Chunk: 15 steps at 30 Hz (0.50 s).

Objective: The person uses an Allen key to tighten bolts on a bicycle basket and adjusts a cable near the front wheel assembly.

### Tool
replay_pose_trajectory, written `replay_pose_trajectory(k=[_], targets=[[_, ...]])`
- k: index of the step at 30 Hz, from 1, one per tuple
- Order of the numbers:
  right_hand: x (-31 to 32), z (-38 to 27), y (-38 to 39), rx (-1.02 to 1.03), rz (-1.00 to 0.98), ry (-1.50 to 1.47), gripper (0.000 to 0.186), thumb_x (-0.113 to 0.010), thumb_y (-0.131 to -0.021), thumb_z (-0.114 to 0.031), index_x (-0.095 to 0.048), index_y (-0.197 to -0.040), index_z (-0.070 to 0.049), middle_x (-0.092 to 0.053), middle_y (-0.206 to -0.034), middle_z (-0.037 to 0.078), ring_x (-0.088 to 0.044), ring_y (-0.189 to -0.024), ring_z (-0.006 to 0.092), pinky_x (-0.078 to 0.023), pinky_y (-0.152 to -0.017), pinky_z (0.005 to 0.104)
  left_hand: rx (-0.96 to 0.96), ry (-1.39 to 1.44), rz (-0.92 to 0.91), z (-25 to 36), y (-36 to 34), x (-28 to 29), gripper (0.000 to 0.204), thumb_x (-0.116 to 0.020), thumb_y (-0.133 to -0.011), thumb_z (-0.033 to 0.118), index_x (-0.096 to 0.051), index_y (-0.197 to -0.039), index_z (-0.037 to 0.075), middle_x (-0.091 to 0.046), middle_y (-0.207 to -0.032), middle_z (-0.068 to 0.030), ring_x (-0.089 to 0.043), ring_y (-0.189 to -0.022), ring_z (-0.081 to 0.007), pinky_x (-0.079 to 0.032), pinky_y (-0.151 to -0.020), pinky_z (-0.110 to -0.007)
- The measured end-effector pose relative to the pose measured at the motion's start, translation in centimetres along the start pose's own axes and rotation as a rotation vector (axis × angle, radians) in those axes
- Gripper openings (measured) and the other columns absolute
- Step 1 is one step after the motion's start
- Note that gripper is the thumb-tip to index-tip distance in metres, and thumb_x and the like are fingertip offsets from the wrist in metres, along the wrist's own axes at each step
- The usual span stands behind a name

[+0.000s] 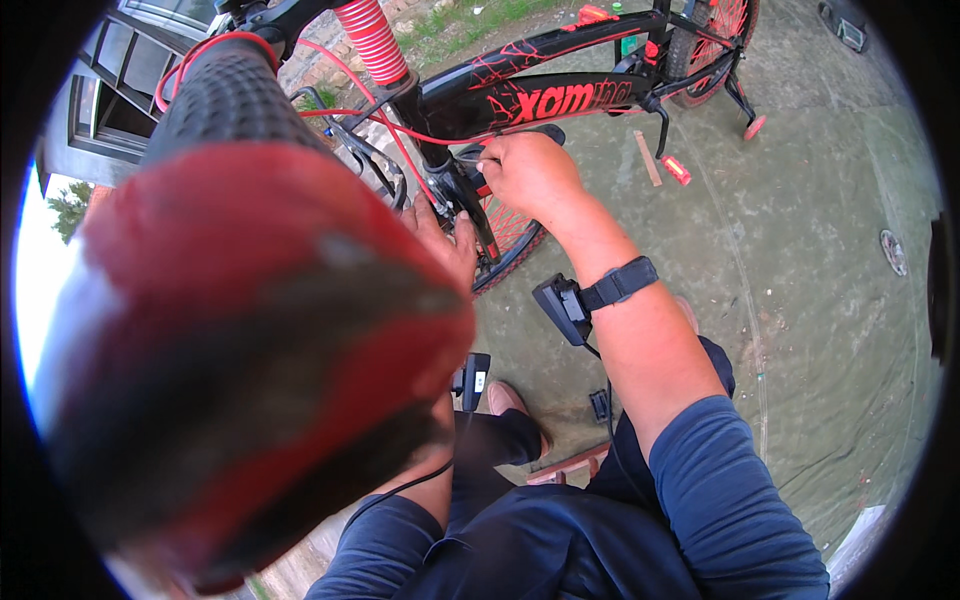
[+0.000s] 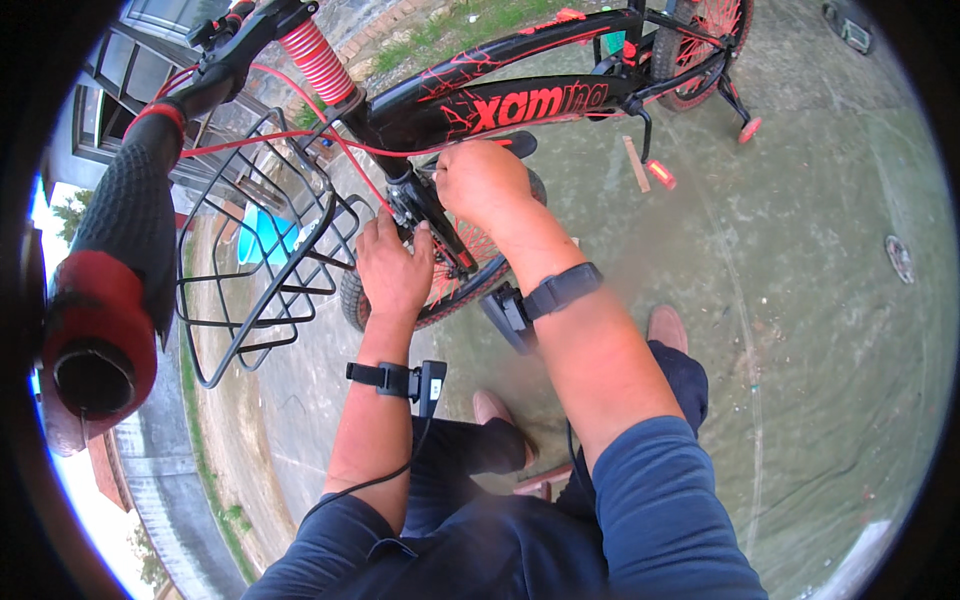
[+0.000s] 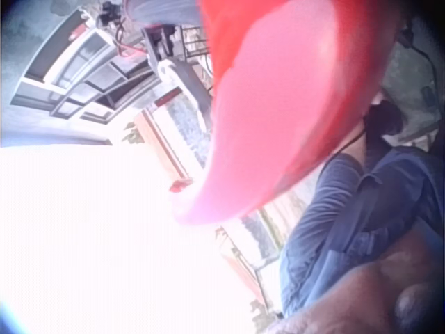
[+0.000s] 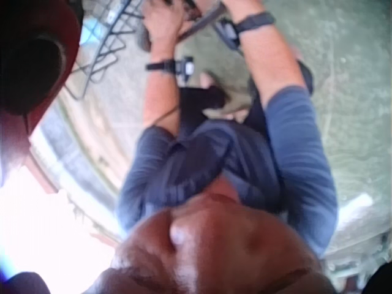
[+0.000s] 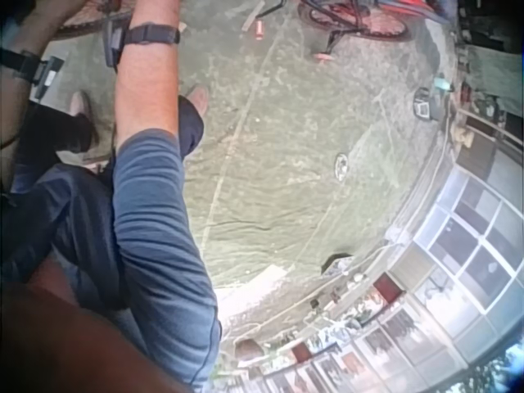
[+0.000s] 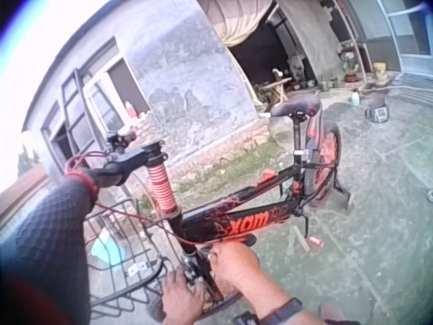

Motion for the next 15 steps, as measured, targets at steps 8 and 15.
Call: replay_pose_trajectory(k=[8, 15], targets=[[0.27, -0.27, -0.64, -0.110, -0.113, 0.047, 0.023, -0.059, -0.084, -0.024, -0.075, -0.088, -0.007, -0.070, -0.087, 0.019, -0.067, -0.086, 0.0394, -0.054, -0.078, 0.0477, 0.001, 0.013, -0.039, 0.11, -0.17, -0.88, 0.055, -0.066, -0.085, 0.031, -0.055, -0.125, -0.006, -0.060, -0.111, -0.0231, -0.056, -0.104, -0.0407, -0.046, -0.091, -0.048], [-0.09, 0.30, -0.29, -0.171, -0.132, 0.055, 0.025, -0.059, -0.084, -0.025, -0.075, -0.089, -0.006, -0.070, -0.088, 0.019, -0.068, -0.086, 0.0396, -0.054, -0.079, 0.0477, -0.017, 0.011, 0.021, 0.28, 0.07, -0.69, 0.055, -0.066, -0.085, 0.030, -0.056, -0.124, -0.006, -0.061, -0.108, -0.0231, -0.056, -0.103, -0.0407, -0.046, -0.090, -0.048]])
Point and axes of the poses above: each hand's wrist, its own y-axis away from the middle knuckle, its own x-axis out of the back of the hand, z = x × y, the point moved 8 cm from there along -y, towards the middle knuckle
